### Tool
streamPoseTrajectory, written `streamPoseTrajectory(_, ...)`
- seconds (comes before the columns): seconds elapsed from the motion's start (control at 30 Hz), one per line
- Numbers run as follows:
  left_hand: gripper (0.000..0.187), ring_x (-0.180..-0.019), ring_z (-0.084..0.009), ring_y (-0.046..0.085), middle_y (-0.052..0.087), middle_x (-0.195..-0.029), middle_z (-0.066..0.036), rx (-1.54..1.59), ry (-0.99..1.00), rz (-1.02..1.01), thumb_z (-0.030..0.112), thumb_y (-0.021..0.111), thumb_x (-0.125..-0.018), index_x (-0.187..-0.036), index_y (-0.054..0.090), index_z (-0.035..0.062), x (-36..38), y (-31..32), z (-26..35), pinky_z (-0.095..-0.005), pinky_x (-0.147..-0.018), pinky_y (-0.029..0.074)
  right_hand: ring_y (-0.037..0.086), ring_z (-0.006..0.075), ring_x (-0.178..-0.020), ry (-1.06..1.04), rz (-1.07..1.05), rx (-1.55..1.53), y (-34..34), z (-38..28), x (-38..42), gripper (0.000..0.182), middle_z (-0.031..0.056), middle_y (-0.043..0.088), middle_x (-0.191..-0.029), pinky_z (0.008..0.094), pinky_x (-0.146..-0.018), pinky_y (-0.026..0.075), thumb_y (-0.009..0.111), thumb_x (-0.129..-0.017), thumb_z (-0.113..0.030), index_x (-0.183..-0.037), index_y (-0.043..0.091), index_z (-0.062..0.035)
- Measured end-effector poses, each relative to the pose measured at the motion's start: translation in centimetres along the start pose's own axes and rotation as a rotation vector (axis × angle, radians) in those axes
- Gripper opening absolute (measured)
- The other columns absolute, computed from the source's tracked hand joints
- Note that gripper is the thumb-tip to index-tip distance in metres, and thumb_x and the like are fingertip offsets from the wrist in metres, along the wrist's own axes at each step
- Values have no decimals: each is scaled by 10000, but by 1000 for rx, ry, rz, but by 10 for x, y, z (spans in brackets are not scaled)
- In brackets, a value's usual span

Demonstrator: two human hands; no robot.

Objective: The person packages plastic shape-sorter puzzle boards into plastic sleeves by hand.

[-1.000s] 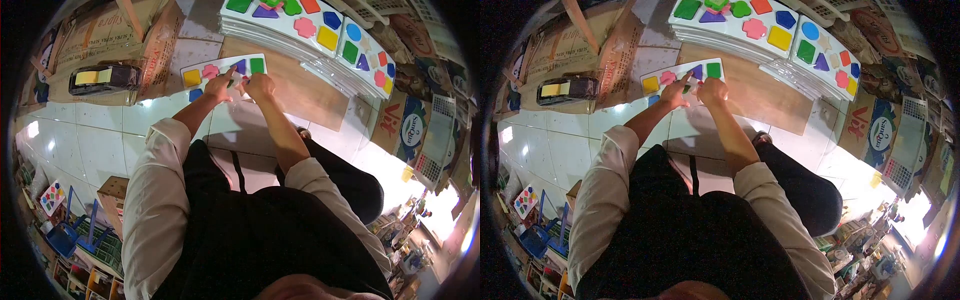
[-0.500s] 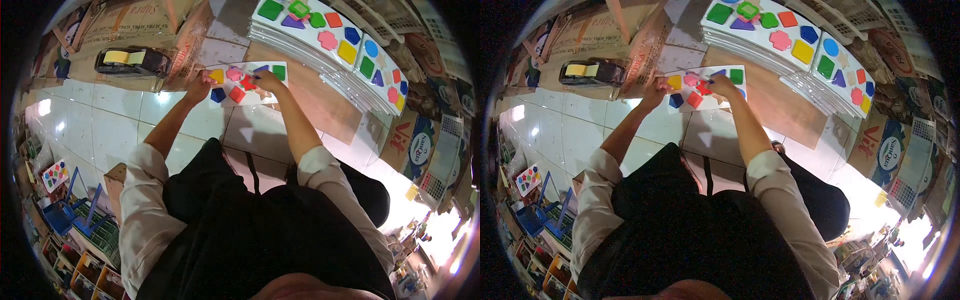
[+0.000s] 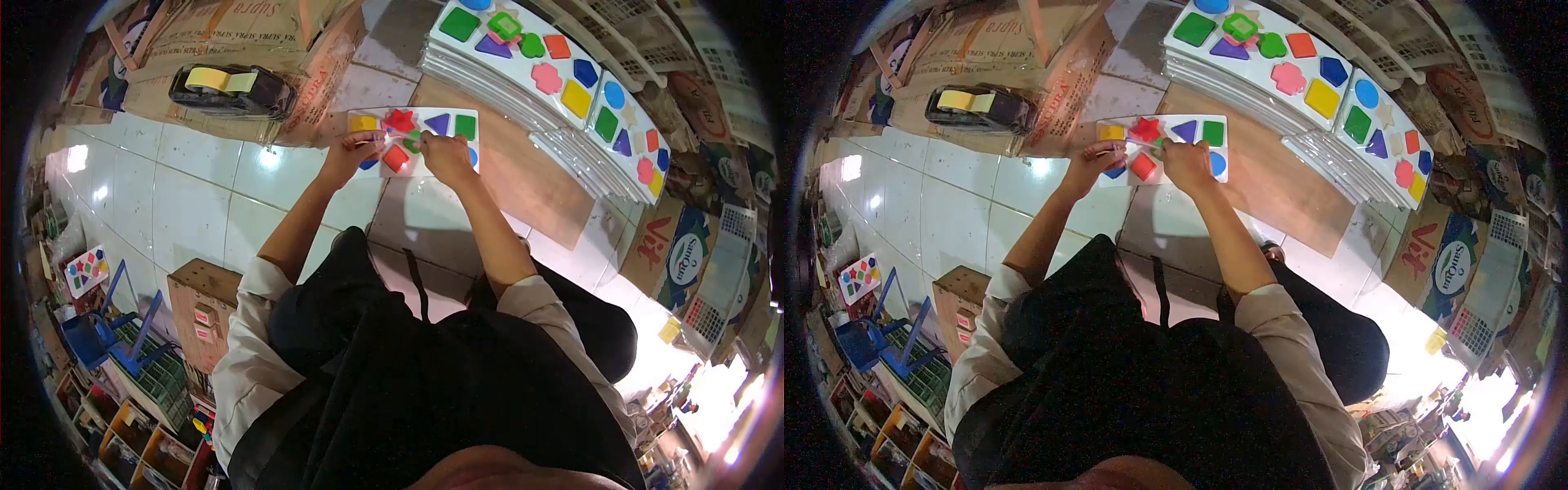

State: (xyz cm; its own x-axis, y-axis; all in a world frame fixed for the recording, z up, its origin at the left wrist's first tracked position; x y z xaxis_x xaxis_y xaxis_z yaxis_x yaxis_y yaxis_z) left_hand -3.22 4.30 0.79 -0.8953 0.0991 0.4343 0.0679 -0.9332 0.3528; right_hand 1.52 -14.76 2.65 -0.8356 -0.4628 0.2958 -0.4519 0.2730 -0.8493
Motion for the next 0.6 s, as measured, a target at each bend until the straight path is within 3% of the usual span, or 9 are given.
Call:
streamPoseTrajectory(0.17, 226, -736, -86, 562, 602, -861, -28, -372, 45, -88, 120, 587, -818, -1001, 595, -11, -1, 2, 8, -218, -684, 477, 587, 276, -660, -91, -40, 146, -11, -4, 5, 168, 104, 598, -665, 414, -669, 351, 447, -841, -210, -907, 563, -109)
streamPoseTrajectory(0.23, 202, -576, -38, 458, 527, -648, 24, -441, 81, -128, 116, 586, -812, -961, 614, -18, 3, 5, 13, -178, -517, 373, 593, 270, -694, -125, -55, 216, -14, -4, 3, 177, 112, 609, -702, 425, -721, 347, 432, -829, -170, -921, 571, -108)
streamPoseTrajectory(0.3, 197, -577, -37, 460, 528, -647, 24, -435, 37, -132, 117, 585, -813, -963, 619, -6, 5, 5, 16, -181, -518, 377, 601, 265, -731, -232, -31, 367, -18, -5, 4, 206, 112, 621, -731, 439, -780, 341, 416, -813, -118, -934, 583, -113)
streamPoseTrajectory(0.4, 197, -580, -35, 463, 530, -646, 26, -514, -7, -169, 120, 584, -815, -975, 625, 13, -1, 4, 15, -184, -520, 385, 601, 265, -743, -264, -45, 339, -20, -14, 6, 218, 110, 619, -728, 436, -789, 339, 416, -812, -116, -948, 586, -118)
streamPoseTrajectory(0.6, 185, -585, -38, 470, 535, -645, 29, -568, 5, -191, 131, 583, -820, -959, 631, 20, 4, 5, 27, -186, -541, 405, 598, 285, -774, -163, -168, 260, -40, -6, 7, 249, 133, 619, -760, 444, -783, 341, 402, -814, -112, -984, 584, -116)
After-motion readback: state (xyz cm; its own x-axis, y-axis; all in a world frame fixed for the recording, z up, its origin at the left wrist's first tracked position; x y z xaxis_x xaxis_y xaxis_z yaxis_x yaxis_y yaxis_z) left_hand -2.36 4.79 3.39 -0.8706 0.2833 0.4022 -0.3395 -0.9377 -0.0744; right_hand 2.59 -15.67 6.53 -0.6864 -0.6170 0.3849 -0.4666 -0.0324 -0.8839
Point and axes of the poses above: each hand's wrist, its own x-axis away from the middle knuckle, its own y-axis out of the palm, z = x × y, the point moved 3 cm from there along -x, towards the middle knuckle
